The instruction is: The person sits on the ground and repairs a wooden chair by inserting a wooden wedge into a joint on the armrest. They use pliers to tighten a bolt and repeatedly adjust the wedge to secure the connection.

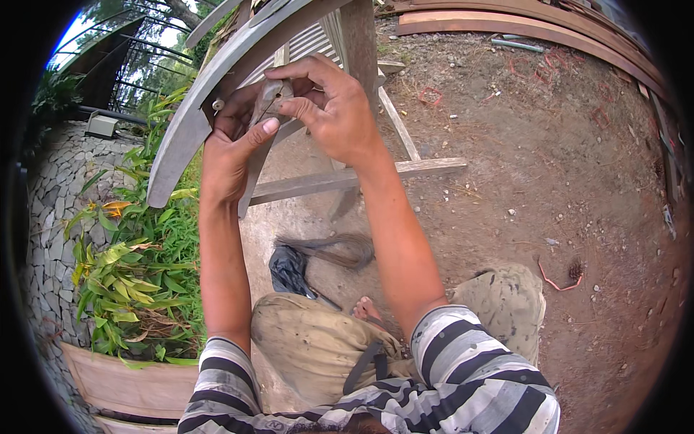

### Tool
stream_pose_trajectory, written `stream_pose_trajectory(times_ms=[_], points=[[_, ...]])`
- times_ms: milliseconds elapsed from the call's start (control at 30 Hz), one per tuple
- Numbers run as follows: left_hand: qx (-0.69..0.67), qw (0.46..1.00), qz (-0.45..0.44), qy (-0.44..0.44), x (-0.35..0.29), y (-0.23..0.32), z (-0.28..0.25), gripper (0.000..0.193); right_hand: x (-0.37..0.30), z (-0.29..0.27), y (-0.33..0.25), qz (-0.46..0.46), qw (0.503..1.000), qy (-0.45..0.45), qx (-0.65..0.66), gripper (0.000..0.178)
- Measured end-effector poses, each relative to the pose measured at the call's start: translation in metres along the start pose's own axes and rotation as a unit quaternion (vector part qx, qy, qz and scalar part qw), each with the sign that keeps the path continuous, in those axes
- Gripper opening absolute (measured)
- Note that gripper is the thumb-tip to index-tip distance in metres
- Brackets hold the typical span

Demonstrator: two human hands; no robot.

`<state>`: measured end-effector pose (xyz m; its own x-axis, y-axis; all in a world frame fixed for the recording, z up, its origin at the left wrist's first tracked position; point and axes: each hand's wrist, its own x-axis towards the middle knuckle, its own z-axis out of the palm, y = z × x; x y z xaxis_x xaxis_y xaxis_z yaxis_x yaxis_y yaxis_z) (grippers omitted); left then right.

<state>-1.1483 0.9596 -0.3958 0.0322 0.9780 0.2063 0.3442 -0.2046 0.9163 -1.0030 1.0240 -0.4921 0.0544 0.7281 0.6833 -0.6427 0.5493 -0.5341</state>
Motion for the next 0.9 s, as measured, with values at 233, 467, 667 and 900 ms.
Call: stream_pose_trajectory(times_ms=[233,467,667,900], points=[[0.013,1.000,-0.003,0.020,-0.002,0.001,-0.002,0.063,-0.002,0.006,-0.007,0.023,1.000,0.009,-0.018,0.037],[0.022,0.999,0.013,0.023,-0.001,-0.003,-0.002,0.060,0.001,0.004,-0.002,0.002,1.000,0.013,-0.020,0.037],[0.028,0.999,0.014,0.024,0.000,-0.005,0.001,0.059,-0.001,0.002,-0.004,-0.003,1.000,0.011,-0.003,0.036],[0.043,0.998,0.044,0.033,-0.003,-0.008,-0.003,0.051,-0.001,0.010,-0.007,0.002,1.000,0.017,-0.007,0.036]])
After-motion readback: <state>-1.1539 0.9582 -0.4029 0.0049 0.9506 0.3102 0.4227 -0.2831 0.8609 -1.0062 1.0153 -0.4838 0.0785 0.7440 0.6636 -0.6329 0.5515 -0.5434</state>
